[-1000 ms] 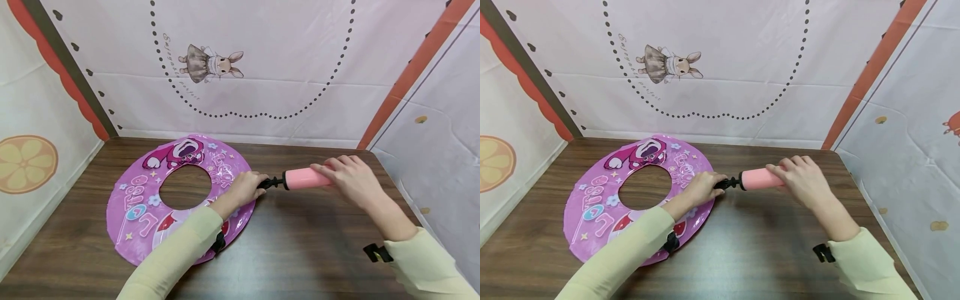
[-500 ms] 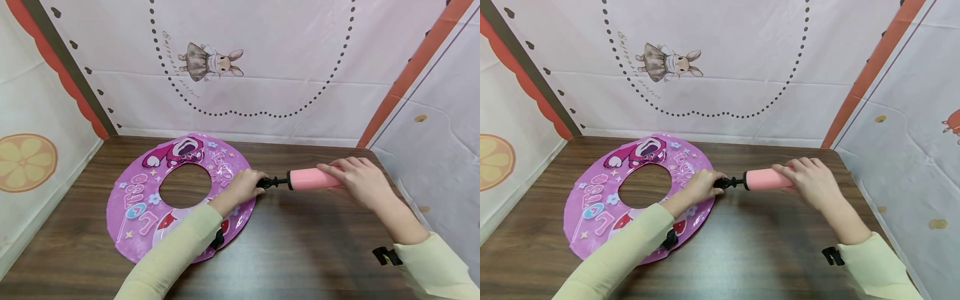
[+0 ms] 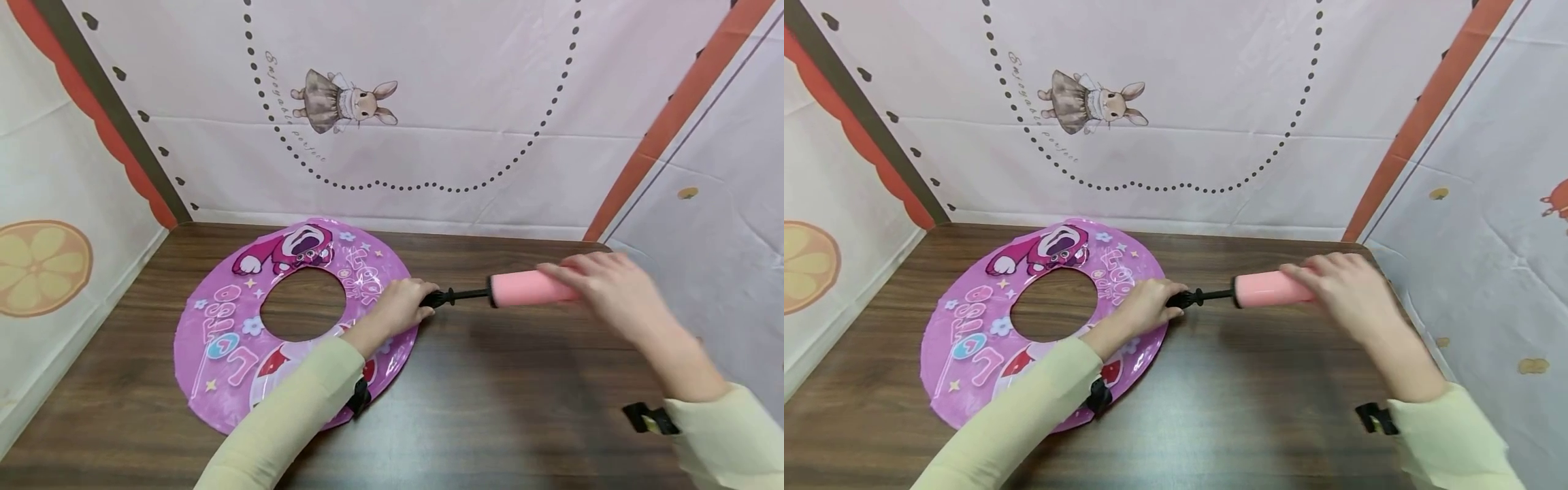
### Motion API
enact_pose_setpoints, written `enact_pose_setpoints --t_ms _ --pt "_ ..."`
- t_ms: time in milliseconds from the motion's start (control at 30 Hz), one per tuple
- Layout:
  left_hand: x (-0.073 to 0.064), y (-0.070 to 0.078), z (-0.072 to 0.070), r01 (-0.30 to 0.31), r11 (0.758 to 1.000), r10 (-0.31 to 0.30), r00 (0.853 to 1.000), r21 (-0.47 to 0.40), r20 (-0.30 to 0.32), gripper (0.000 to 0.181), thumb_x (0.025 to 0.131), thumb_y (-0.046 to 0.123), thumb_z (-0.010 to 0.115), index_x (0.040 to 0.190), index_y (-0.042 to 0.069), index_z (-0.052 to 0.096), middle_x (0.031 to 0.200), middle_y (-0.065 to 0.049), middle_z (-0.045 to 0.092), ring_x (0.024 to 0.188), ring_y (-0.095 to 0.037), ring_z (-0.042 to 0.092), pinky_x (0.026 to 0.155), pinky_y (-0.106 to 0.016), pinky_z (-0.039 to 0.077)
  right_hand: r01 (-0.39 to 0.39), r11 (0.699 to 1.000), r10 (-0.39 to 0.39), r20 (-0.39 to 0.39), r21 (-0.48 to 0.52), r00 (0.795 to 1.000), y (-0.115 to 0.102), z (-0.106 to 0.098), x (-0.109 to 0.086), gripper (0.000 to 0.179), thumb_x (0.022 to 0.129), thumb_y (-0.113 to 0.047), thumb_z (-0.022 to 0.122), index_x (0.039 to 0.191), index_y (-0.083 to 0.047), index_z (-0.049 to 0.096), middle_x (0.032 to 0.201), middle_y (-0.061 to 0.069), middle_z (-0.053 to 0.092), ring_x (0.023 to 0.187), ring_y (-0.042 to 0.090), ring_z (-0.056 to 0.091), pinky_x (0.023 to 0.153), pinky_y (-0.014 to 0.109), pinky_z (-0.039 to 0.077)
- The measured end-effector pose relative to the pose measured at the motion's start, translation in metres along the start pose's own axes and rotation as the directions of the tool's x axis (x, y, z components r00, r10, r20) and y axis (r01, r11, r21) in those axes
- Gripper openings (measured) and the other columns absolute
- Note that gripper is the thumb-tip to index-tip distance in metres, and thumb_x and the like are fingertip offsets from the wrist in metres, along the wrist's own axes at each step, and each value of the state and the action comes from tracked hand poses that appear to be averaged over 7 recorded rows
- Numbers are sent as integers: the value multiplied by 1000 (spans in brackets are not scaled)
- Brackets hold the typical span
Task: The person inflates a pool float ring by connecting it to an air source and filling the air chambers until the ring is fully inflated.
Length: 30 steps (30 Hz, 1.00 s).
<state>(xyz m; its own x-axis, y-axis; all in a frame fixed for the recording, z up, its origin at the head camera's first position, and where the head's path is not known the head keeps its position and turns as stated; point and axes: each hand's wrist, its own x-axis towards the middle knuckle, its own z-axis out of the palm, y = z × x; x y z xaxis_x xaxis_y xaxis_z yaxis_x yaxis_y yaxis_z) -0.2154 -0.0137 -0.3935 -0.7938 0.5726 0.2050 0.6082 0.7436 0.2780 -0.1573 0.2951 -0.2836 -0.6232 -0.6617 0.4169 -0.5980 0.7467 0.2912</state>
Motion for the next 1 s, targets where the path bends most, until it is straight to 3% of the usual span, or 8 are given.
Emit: enact_pose_setpoints --t_ms 133,333,500,700,800,933,967,1000 --pt "-2 2 1 -22 999 23 999 35 -29 39 80 23 70 116 12 62 99 -6 68 88 -21 65 79 -35 53 55 996 -56 -11 -63 998 -25 21 21 58 58 -14 84 113 -18 64 89 12 64 81 34 59 71 46 46" --pt "-2 2 3 -16 1000 18 998 26 -54 38 78 23 72 114 12 63 99 -6 68 87 -21 65 78 -36 53 78 993 -80 -21 -86 997 -40 37 29 59 59 -25 85 113 -19 63 88 10 63 81 32 59 70 44 46" --pt "2 0 4 24 1000 -24 999 4 -23 40 77 25 73 114 14 63 101 -6 68 90 -22 64 81 -36 52 77 994 -81 -45 -75 996 -34 35 22 58 60 -26 83 115 -19 63 89 10 64 81 32 59 70 44 46" --pt "3 -2 1 39 999 -39 999 -14 7 41 77 25 74 114 13 63 102 -5 68 93 -22 64 84 -36 50 24 1000 -24 -1 -2 1000 -13 12 8 60 61 -27 81 117 -19 62 95 9 65 86 34 58 76 47 43" --pt "2 -3 -1 34 999 -34 999 -17 8 41 77 25 74 114 13 63 102 -5 69 92 -22 64 84 -36 50 -26 999 26 7 38 1000 3 -4 -4 53 78 -54 63 117 -19 62 96 9 65 87 36 58 78 50 42" --pt "2 -3 -1 26 999 -26 1000 -19 7 41 78 25 73 116 13 63 102 -6 68 92 -22 64 83 -36 51 -105 994 105 10 17 994 23 -23 -21 81 82 -74 15 114 -17 63 96 11 65 85 39 57 80 52 40" --pt "2 -2 -1 24 1000 -24 1000 -17 6 41 78 26 72 116 13 62 103 -6 68 92 -21 64 83 -35 51 -113 994 113 10 11 994 25 -25 -23 83 81 -75 14 113 -17 63 95 12 65 84 39 57 80 53 40" --pt "1 -2 -2 20 1000 -20 1000 -17 6 41 79 26 72 116 13 62 103 -6 68 92 -21 64 82 -35 51 -113 994 113 17 6 993 25 -26 -23 75 82 -74 26 113 -17 63 96 12 65 84 39 57 80 52 40"
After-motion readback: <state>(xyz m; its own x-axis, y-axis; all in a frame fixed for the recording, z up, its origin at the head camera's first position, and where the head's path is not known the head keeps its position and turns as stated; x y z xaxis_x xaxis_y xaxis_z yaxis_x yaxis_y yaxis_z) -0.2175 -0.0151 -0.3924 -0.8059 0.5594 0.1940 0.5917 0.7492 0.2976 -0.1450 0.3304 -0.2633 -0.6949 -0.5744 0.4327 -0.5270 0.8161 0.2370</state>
